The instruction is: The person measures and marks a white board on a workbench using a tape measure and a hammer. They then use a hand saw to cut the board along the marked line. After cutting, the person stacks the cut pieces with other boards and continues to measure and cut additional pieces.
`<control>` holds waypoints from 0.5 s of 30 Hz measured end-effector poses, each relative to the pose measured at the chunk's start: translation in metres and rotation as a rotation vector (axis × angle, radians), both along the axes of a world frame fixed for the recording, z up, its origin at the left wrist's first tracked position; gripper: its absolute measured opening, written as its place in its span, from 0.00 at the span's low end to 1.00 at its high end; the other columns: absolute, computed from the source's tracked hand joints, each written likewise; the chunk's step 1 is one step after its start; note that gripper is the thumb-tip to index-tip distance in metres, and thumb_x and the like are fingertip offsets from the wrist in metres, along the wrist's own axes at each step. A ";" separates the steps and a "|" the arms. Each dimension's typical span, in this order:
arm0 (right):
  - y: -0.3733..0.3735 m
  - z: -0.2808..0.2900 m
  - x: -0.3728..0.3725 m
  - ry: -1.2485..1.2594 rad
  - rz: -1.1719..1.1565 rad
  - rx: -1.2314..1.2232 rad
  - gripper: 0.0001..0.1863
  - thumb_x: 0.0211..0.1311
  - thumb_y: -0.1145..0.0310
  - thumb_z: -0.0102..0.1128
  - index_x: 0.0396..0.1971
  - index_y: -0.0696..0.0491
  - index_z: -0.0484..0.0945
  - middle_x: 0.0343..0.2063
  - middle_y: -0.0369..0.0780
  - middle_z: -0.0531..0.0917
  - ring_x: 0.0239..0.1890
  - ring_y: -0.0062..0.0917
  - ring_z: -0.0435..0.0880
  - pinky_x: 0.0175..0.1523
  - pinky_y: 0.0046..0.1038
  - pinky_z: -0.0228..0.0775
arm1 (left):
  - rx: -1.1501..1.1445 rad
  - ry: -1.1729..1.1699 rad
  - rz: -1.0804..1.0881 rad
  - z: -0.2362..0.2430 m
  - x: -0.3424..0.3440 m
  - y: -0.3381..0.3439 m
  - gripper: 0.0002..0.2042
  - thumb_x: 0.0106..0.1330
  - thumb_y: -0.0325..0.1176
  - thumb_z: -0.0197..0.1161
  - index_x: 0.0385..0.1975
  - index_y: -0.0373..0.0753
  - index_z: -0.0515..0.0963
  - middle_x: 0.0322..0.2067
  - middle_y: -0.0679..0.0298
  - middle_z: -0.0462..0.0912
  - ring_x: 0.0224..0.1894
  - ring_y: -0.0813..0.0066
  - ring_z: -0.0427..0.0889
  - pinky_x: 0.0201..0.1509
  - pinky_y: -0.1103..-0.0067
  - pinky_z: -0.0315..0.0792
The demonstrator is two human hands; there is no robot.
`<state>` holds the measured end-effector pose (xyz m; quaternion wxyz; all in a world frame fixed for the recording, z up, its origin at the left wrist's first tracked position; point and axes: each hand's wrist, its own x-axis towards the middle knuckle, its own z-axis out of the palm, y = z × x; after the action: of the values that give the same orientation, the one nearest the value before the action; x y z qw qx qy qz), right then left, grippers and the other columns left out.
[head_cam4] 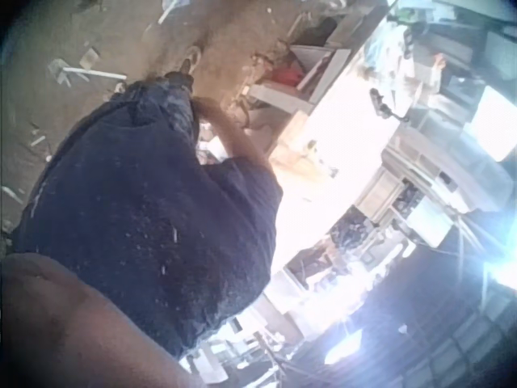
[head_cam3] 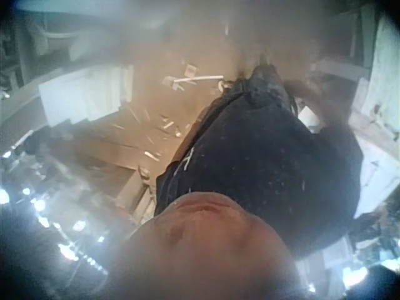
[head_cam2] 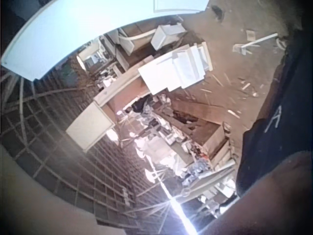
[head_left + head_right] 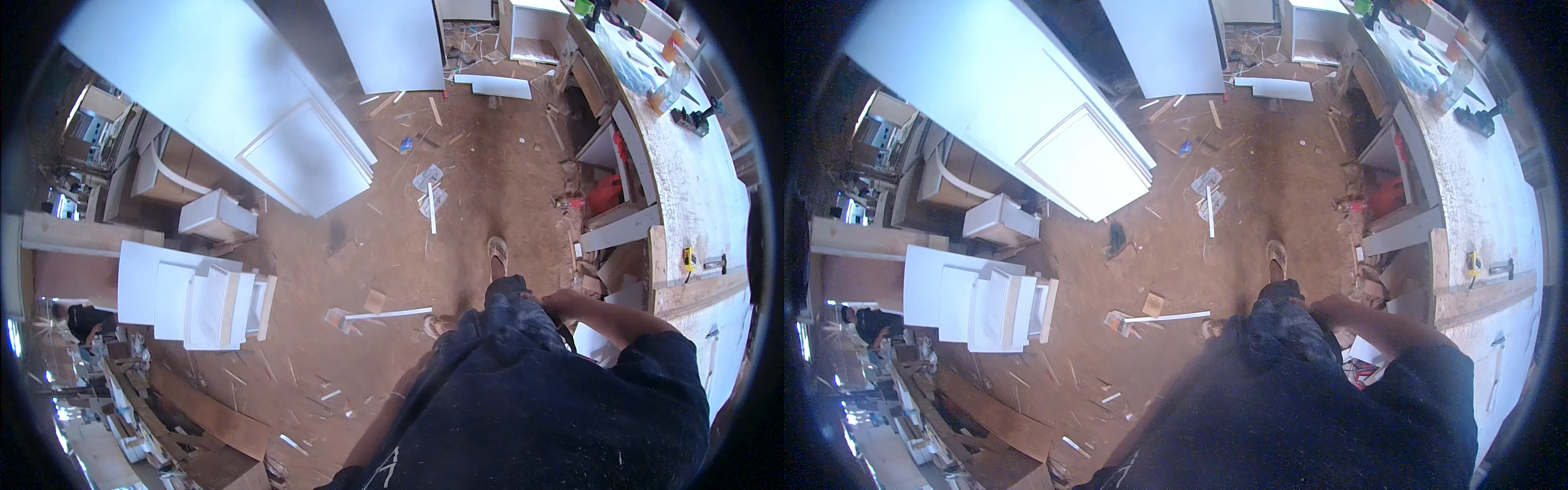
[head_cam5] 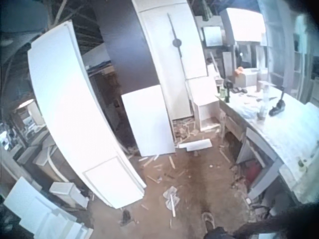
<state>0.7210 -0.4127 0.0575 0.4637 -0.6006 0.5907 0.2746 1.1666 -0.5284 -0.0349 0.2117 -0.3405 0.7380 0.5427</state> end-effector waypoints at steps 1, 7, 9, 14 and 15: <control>0.001 -0.005 -0.011 -0.006 -0.009 -0.020 0.55 0.60 0.54 0.64 0.77 0.35 0.32 0.49 0.53 0.82 0.50 0.50 0.84 0.54 0.45 0.77 | 0.010 -0.004 -0.013 -0.002 -0.012 -0.005 0.35 0.66 0.31 0.60 0.73 0.42 0.56 0.56 0.42 0.79 0.58 0.48 0.79 0.60 0.64 0.74; -0.003 -0.050 -0.099 -0.047 -0.086 -0.211 0.45 0.60 0.61 0.64 0.75 0.43 0.50 0.46 0.51 0.85 0.47 0.49 0.86 0.50 0.45 0.79 | 0.005 -0.078 -0.050 -0.019 -0.101 -0.049 0.31 0.66 0.30 0.60 0.71 0.42 0.61 0.56 0.44 0.79 0.56 0.50 0.80 0.59 0.64 0.74; -0.009 -0.087 -0.147 -0.090 -0.097 -0.143 0.52 0.60 0.58 0.66 0.76 0.37 0.40 0.46 0.52 0.84 0.49 0.49 0.85 0.52 0.44 0.78 | -0.011 -0.095 -0.074 -0.030 -0.139 -0.072 0.30 0.66 0.30 0.60 0.70 0.42 0.63 0.56 0.45 0.79 0.56 0.51 0.81 0.59 0.64 0.74; 0.004 -0.149 -0.200 -0.041 -0.677 -0.213 0.31 0.61 0.66 0.61 0.66 0.43 0.71 0.46 0.50 0.85 0.51 0.46 0.84 0.54 0.44 0.76 | -0.210 0.024 -0.328 -0.069 -0.156 -0.181 0.28 0.66 0.29 0.60 0.68 0.43 0.67 0.55 0.46 0.80 0.54 0.53 0.82 0.59 0.64 0.75; -0.003 -0.145 -0.207 -0.043 -0.735 -0.283 0.27 0.61 0.67 0.60 0.62 0.45 0.75 0.46 0.50 0.85 0.51 0.45 0.85 0.54 0.44 0.76 | -0.375 0.169 -0.481 -0.071 -0.140 -0.219 0.27 0.66 0.29 0.60 0.68 0.43 0.68 0.55 0.46 0.80 0.54 0.53 0.82 0.58 0.64 0.75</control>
<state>0.5141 -0.4160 -0.0871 0.4562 -0.4126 0.7884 -0.0066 1.0270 -0.7474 -0.1058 0.2055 -0.1429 0.8995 0.3580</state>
